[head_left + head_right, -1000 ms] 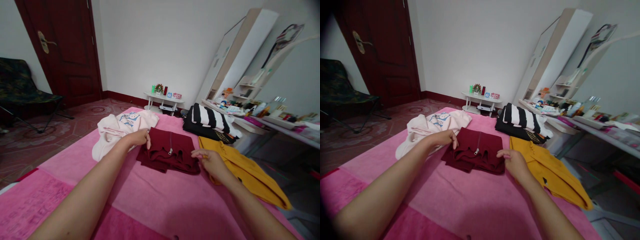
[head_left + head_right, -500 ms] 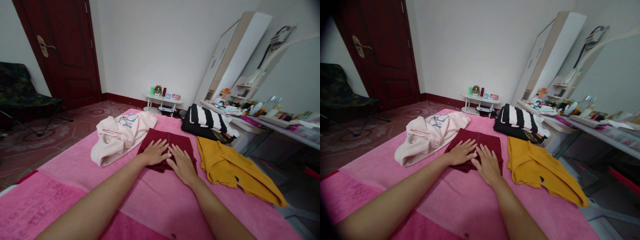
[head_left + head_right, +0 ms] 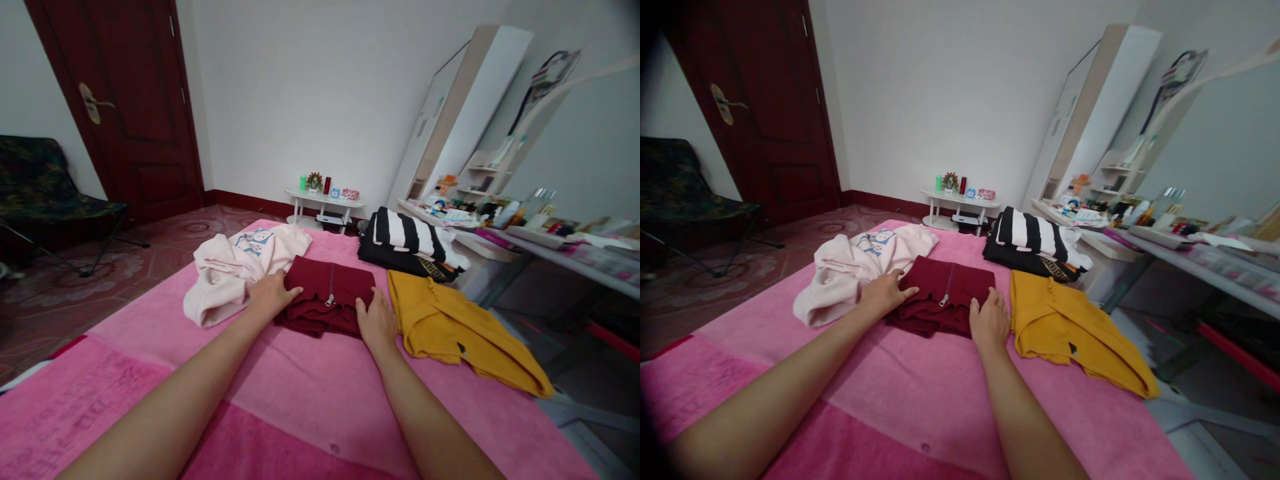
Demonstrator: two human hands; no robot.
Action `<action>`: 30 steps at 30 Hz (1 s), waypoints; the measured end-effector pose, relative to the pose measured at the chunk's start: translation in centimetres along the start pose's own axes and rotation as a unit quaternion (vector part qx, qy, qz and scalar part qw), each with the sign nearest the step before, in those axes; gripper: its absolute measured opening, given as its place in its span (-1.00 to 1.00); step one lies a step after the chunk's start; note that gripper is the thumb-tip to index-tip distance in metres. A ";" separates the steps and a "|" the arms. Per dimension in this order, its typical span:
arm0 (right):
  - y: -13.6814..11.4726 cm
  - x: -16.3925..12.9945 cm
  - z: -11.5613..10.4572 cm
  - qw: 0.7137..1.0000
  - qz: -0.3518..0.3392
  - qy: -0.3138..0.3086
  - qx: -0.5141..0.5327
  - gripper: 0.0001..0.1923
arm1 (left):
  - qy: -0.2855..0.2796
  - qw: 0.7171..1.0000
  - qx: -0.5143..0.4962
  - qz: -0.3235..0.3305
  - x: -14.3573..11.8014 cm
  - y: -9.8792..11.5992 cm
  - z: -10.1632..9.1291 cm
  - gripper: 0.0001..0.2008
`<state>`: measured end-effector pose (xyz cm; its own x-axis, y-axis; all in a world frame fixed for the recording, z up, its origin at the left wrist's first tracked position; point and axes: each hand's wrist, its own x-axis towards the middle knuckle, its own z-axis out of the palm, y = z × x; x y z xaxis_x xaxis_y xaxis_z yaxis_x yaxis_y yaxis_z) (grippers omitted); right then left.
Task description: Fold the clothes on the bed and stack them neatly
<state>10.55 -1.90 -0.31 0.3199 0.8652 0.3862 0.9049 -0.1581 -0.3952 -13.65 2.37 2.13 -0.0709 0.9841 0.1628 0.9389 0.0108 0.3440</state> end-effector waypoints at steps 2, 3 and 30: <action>-0.2 -0.1 -0.3 1.000 0.009 -0.016 -0.016 -0.45 | -0.006 1.000 0.022 -0.014 -0.2 0.4 -0.2 -0.26; -0.3 -0.1 -0.5 0.999 0.011 -0.022 -0.023 -0.44 | -0.010 1.000 0.024 -0.016 -0.2 0.5 -0.2 -0.25; -8.0 4.1 -3.7 0.964 -0.073 -0.231 -0.113 -0.09 | 0.082 0.912 -0.110 0.386 -6.8 7.0 2.8 -0.65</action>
<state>5.59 1.15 7.48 0.0727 0.9973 -0.0094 0.9856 -0.0733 -0.1526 -5.63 -3.79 0.85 0.5165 0.6432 0.5653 0.6415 -0.7279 0.2421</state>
